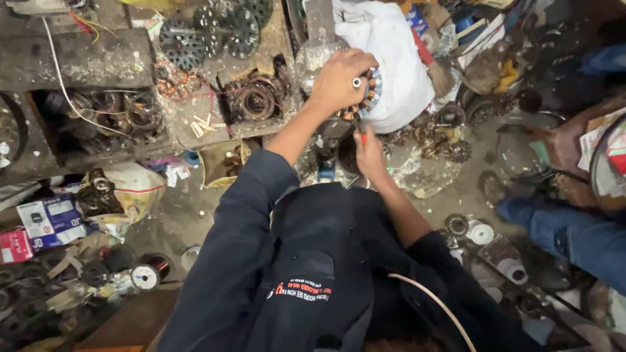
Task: The person uses pliers to repeatedly pull and separate copper wire coils from a cylindrical motor stator. The person holds the stator with one hand and uses the pliers with the other to extract the wire, which falls into a container below.
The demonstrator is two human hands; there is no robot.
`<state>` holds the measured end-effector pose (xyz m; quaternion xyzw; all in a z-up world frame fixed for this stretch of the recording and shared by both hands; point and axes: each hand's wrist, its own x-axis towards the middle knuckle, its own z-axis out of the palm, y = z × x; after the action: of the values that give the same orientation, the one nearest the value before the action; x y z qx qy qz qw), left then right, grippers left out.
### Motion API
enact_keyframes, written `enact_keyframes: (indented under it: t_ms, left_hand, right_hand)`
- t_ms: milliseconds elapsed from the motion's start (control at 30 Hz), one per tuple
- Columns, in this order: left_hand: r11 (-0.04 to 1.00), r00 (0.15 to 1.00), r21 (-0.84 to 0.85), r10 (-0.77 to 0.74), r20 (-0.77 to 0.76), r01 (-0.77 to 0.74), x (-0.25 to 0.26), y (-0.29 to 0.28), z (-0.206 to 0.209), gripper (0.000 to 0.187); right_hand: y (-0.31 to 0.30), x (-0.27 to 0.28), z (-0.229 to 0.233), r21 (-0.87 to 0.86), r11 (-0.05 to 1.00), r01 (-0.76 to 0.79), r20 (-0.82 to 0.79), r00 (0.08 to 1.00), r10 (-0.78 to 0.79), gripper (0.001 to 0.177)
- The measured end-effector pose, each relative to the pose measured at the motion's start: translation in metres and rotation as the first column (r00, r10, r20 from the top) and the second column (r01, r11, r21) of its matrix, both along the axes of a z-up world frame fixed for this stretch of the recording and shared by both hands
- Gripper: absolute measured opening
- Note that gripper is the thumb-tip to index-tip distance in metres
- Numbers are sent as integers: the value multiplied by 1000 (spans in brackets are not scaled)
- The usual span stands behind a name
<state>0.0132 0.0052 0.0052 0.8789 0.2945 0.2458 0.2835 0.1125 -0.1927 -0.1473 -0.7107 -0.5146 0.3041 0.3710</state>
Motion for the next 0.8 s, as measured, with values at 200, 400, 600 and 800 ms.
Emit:
enact_keyframes:
  t_ms: [200,400,600,800]
  left_hand:
    - [992,996,126,6,91,-18,-12,5,-13,32]
    - [997,1000,75,24,20,-26,-11,5,-17,33]
    - [994,997,105,-2,83,-7,-4,9,-1,34]
    - [993,993,71,-96,62,92,1,8,5,33]
  right_hand:
    - [0,11,21,-98,968,-232,-701,706,99,25]
    - [5,-16,28,-184,980,-77,-740,667,-87,16]
    - [6,-12,5,-155,986,58,-378,919,-114,18]
    - [3,-13,-17,-157,983,95,8,995,-95,27]
